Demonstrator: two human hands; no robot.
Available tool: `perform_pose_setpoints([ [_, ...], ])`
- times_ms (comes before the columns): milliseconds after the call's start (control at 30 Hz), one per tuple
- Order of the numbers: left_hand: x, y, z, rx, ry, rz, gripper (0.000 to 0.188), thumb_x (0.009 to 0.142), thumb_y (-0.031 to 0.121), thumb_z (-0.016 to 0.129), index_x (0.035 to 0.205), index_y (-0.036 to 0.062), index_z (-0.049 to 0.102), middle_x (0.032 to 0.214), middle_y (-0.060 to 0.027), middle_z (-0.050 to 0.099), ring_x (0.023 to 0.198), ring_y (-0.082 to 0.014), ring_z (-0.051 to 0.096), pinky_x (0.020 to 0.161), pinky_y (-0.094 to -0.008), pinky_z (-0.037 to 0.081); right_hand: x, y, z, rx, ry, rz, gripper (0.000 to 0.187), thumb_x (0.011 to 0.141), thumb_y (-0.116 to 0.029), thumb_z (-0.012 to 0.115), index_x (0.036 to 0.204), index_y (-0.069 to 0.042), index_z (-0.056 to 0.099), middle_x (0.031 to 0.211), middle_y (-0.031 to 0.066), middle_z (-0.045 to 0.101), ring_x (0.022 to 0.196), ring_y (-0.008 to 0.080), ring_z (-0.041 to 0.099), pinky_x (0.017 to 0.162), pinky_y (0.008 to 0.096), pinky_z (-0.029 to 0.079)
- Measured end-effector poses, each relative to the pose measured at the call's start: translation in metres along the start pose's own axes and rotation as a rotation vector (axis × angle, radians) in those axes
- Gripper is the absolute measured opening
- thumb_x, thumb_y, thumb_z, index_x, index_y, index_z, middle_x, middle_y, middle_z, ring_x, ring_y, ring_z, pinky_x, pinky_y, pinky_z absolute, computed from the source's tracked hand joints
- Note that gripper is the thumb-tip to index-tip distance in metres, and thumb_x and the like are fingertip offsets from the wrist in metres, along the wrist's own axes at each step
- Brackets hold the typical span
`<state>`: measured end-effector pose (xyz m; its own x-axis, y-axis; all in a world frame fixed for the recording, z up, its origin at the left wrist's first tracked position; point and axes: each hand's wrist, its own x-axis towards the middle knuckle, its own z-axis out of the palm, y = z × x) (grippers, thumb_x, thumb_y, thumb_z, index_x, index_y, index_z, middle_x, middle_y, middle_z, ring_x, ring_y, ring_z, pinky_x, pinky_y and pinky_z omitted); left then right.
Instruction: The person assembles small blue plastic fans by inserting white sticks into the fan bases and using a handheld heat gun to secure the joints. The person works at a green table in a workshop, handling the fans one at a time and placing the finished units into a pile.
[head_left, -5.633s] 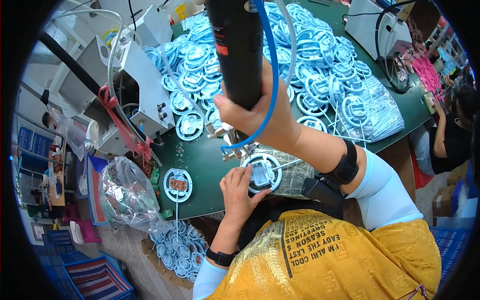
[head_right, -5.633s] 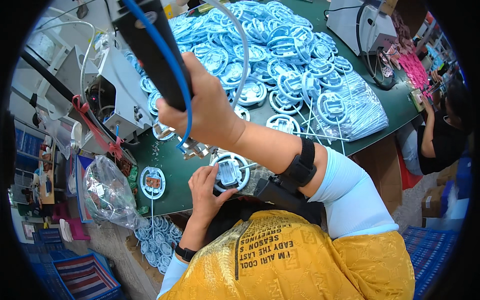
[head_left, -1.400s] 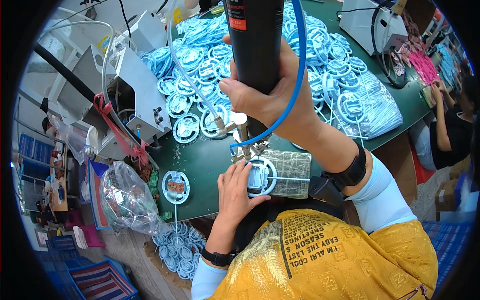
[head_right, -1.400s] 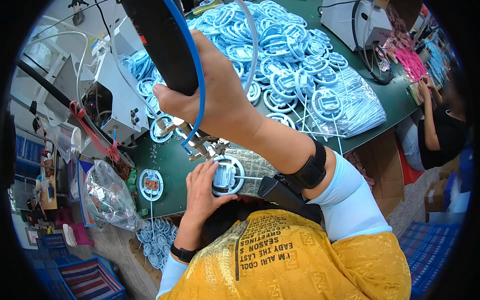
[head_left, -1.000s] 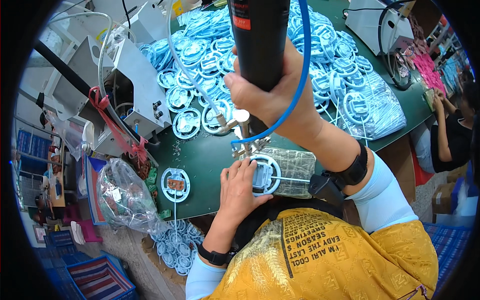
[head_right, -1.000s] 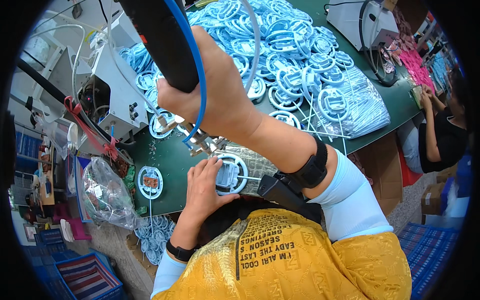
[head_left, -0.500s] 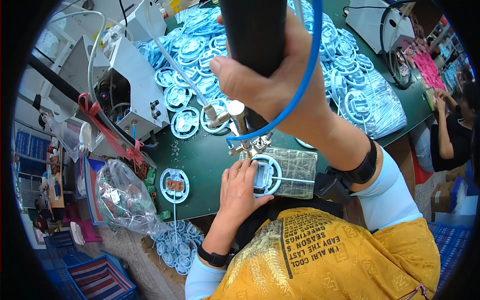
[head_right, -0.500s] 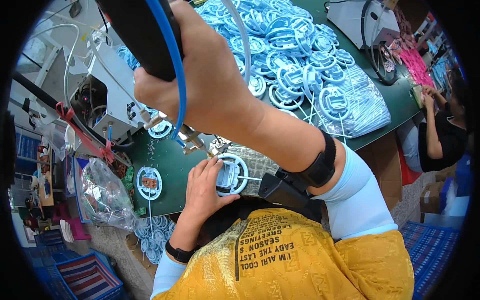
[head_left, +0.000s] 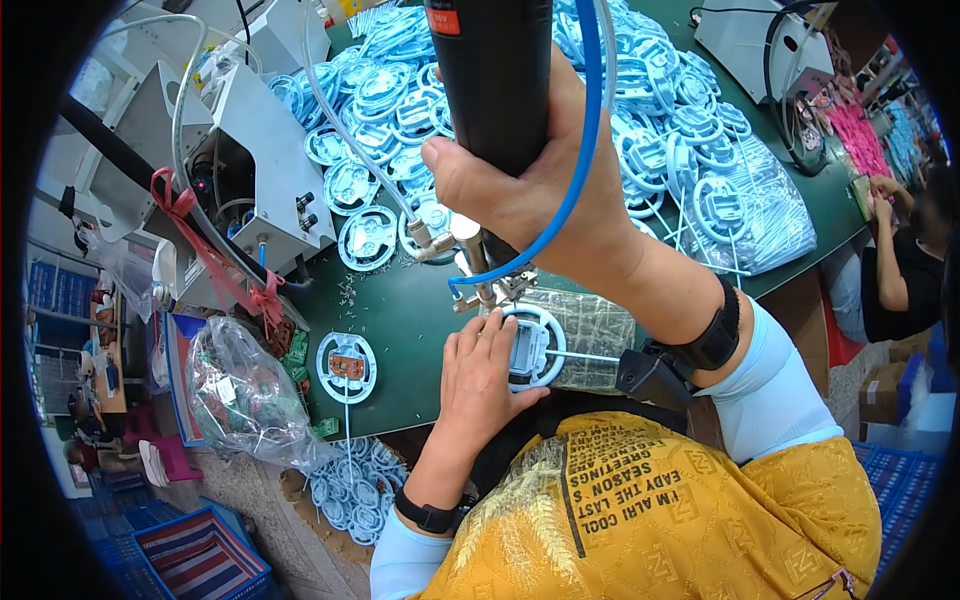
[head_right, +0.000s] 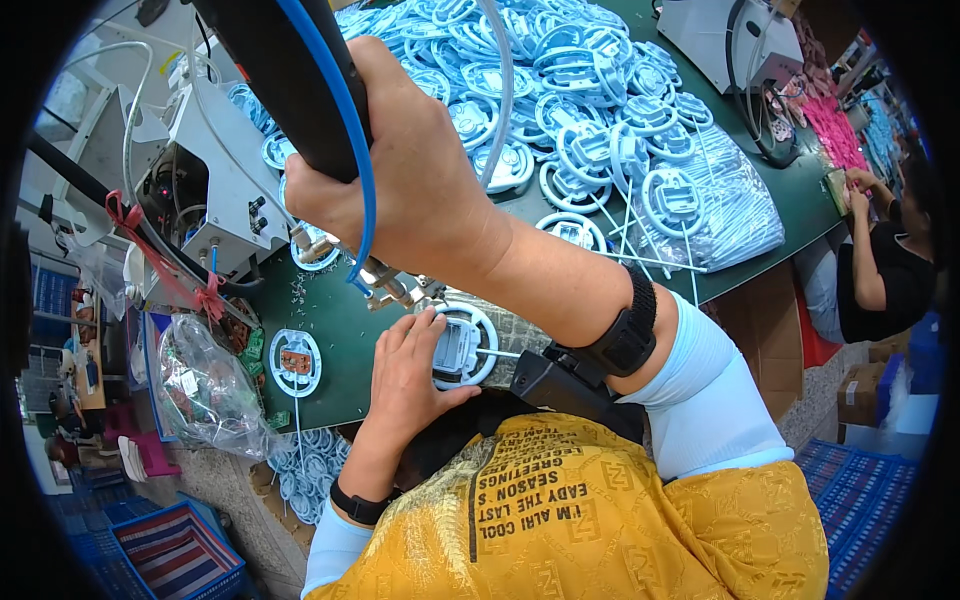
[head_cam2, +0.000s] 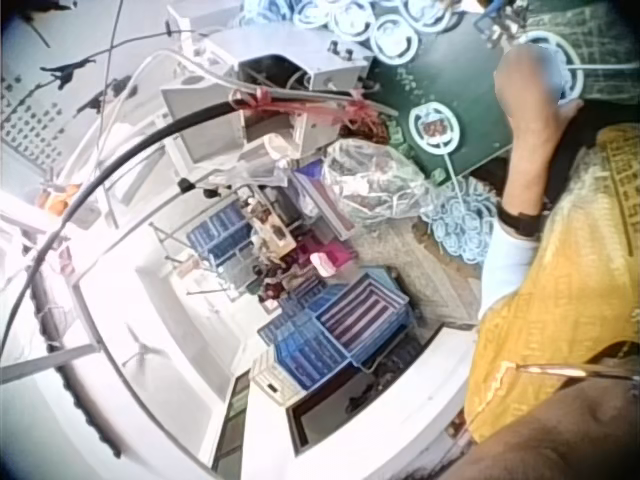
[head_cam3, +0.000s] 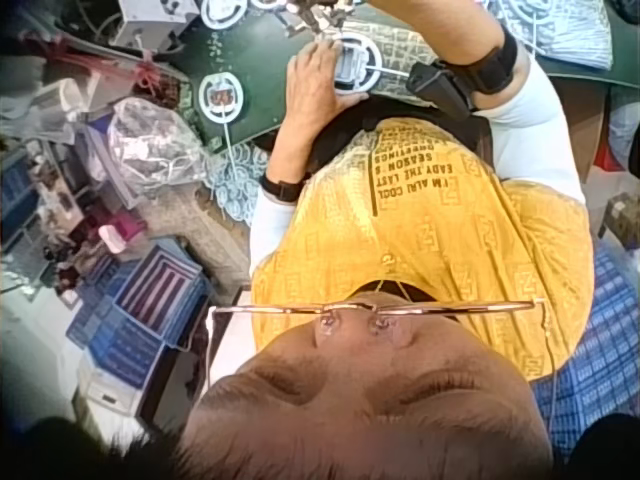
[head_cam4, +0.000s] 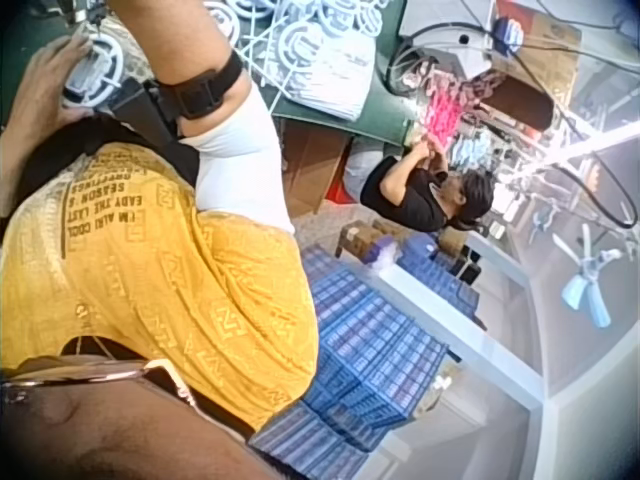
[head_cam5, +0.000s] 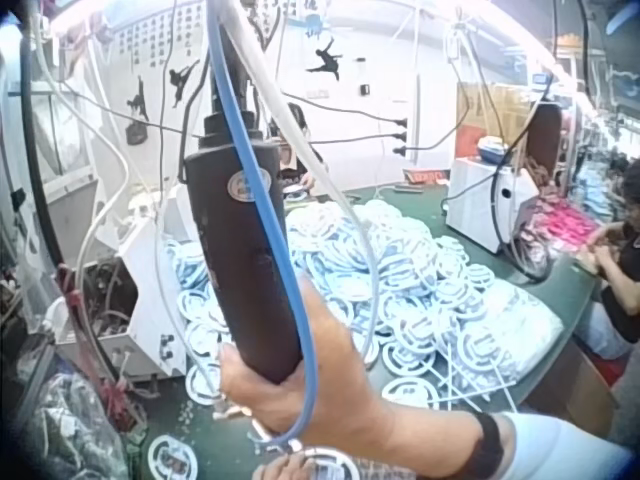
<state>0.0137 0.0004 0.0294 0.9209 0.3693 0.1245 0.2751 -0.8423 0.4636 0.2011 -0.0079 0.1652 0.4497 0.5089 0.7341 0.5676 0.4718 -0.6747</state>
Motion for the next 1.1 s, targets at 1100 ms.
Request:
perform_pose_setpoints([
  [1100,-0.036,0.0,-0.006,0.246,0.382,0.282,0.075,0.054,0.005,0.086,0.122,0.0113,0.053,0.128,-0.0139,0.05,0.116,-0.0352,0.051,0.093,-0.0468,0.043,0.021,-0.06,-0.104,0.164,0.091,0.191,0.042,0.082,-0.006,0.07,0.118,0.001,0.049,0.073,0.0025,0.058,0.057,0.01,0.059,0.051,0.0244,0.048],
])
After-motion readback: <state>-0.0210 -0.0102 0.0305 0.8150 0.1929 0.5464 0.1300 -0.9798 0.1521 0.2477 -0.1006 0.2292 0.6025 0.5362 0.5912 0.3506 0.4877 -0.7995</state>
